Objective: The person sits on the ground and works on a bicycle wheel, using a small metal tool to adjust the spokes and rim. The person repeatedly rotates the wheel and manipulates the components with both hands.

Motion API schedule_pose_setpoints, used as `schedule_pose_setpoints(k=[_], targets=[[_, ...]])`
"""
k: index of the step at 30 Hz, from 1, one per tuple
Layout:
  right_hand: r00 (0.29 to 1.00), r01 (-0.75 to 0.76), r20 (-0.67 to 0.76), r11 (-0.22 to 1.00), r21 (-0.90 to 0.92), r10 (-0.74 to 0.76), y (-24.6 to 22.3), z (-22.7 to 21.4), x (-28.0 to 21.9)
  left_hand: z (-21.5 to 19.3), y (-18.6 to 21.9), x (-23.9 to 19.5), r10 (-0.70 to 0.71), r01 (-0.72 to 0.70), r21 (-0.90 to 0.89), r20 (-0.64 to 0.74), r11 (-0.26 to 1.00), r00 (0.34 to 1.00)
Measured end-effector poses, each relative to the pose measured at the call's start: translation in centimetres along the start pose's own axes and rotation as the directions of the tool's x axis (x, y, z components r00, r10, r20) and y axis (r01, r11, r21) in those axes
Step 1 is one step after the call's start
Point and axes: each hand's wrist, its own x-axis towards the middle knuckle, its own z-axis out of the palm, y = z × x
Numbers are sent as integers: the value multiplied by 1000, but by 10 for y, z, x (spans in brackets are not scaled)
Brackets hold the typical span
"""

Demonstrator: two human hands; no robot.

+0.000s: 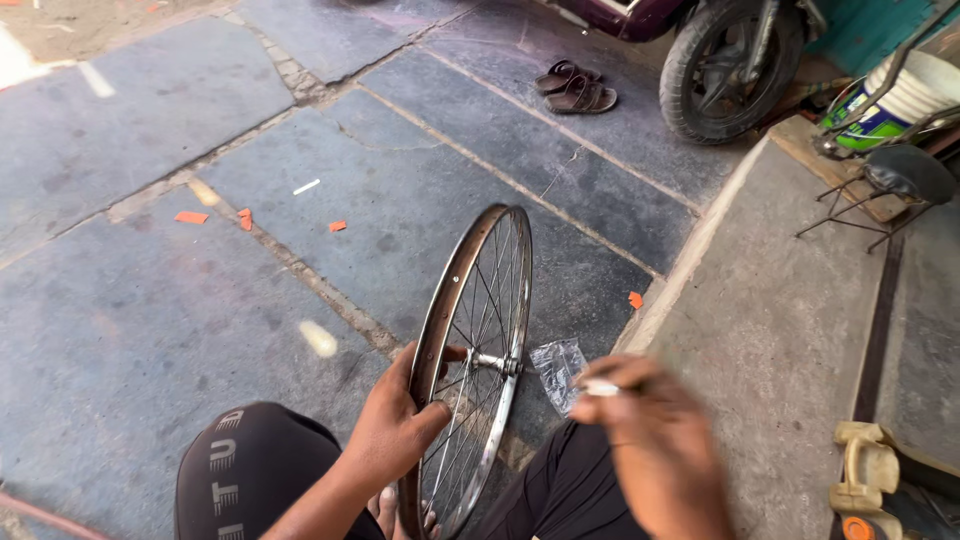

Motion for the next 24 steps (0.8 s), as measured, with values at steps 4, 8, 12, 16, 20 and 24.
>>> schedule_pose_setpoints(k=[4,8,12,16,20,24], targets=[[976,-214,-81,949,-232,200,80,-8,-4,-1,7,-1,172,-170,-34,48,985,984],[991,-131,-102,634,-762,82,92,8,-2,-3,21,-3,8,-9,16,65,1000,998],[996,86,58,512,-855,-70,89,26,7,-8,26,-6,-111,116,-48,104,992,988],[986,165,152,527,-833,-68,97,36,10,-13,23,-5,-116,130,-112,125,985,985],[989,140,140,499,-855,-36,102,37,10,-12,19,-6,-114,125,-84,117,989,987],[988,152,129,459,-875,-81,104,35,13,-13,18,-6,-107,120,-115,113,986,988]])
